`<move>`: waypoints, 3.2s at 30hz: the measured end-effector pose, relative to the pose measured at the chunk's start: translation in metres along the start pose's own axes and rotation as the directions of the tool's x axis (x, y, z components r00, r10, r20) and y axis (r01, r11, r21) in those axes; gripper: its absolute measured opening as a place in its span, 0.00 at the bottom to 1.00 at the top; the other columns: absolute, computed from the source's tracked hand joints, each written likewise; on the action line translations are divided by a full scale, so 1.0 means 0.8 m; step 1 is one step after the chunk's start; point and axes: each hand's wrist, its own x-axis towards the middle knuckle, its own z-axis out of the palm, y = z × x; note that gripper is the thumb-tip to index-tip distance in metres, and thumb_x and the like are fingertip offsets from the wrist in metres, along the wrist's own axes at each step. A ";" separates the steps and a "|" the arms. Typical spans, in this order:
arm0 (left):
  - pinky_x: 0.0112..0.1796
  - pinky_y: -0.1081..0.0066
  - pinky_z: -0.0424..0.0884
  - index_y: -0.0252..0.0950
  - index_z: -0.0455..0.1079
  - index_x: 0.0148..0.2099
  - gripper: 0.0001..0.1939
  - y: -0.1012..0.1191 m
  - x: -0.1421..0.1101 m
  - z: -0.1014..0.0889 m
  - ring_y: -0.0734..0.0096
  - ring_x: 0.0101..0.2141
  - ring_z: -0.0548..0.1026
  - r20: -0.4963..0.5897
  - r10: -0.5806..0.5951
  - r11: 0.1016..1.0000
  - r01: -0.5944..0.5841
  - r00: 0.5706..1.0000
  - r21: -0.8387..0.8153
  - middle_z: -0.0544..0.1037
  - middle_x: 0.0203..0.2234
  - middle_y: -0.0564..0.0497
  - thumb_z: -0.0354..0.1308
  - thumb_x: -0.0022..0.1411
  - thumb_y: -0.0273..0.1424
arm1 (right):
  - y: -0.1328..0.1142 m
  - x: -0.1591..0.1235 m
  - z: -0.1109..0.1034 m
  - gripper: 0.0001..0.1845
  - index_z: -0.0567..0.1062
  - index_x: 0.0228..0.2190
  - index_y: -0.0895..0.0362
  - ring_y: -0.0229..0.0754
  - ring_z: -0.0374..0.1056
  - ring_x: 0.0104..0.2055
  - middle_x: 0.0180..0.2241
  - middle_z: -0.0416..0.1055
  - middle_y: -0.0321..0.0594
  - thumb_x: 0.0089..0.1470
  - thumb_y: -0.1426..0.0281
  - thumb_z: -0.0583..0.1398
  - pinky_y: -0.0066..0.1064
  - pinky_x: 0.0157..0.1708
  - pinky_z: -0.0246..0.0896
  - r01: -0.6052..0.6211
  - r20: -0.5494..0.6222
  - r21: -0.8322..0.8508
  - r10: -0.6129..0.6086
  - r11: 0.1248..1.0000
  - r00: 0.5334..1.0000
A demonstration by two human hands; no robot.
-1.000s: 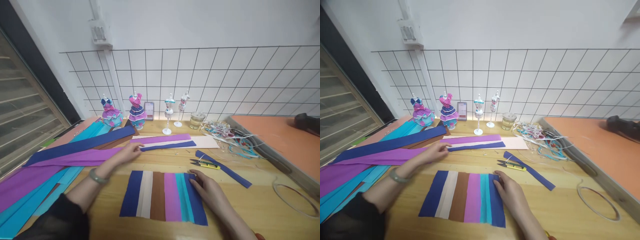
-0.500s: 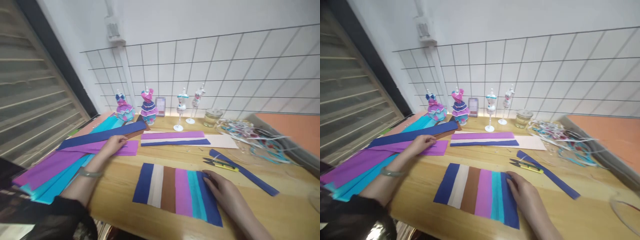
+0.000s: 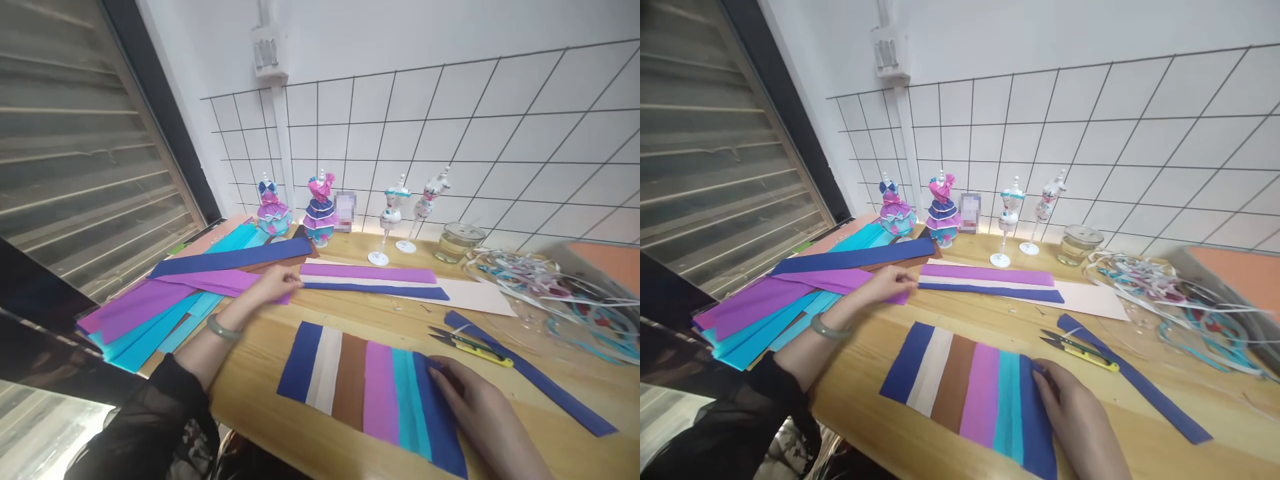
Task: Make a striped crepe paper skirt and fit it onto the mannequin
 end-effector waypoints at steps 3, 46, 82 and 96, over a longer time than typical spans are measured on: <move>0.27 0.75 0.64 0.37 0.75 0.37 0.20 0.013 -0.013 0.033 0.70 0.29 0.73 0.249 0.087 0.996 -0.082 0.965 -0.030 0.77 0.28 0.51 0.60 0.47 0.46 | -0.010 -0.002 -0.005 0.16 0.73 0.35 0.50 0.46 0.73 0.38 0.36 0.77 0.37 0.56 0.57 0.49 0.34 0.35 0.67 -0.030 -0.015 0.027 0.030 0.999 0.999; 0.59 0.61 0.50 0.28 0.52 0.62 0.31 0.065 -0.066 0.120 0.58 0.62 0.50 0.353 0.710 0.602 -0.785 0.610 0.147 0.58 0.60 0.38 0.44 0.64 0.43 | -0.079 -0.019 0.022 0.21 0.67 0.52 0.55 0.48 0.61 0.56 0.51 0.69 0.47 0.56 0.73 0.55 0.46 0.54 0.59 0.681 -0.050 -0.285 -0.720 0.674 0.692; 0.57 0.50 0.50 0.46 0.60 0.59 0.21 0.067 -0.072 0.121 0.50 0.61 0.50 0.426 0.665 0.586 -0.783 0.613 0.210 0.52 0.62 0.42 0.41 0.66 0.40 | -0.079 -0.028 0.031 0.15 0.76 0.42 0.68 0.51 0.68 0.50 0.44 0.74 0.53 0.58 0.73 0.54 0.41 0.49 0.67 0.684 0.061 -0.415 -0.731 0.601 0.679; 0.58 0.48 0.44 0.47 0.53 0.62 0.23 0.064 -0.070 0.120 0.49 0.63 0.42 0.480 0.639 0.610 -0.776 0.601 0.161 0.50 0.63 0.47 0.37 0.67 0.41 | -0.014 -0.057 0.006 0.25 0.69 0.51 0.68 0.52 0.59 0.57 0.55 0.63 0.54 0.60 0.64 0.51 0.45 0.52 0.62 0.432 0.063 -0.554 -0.482 0.712 0.874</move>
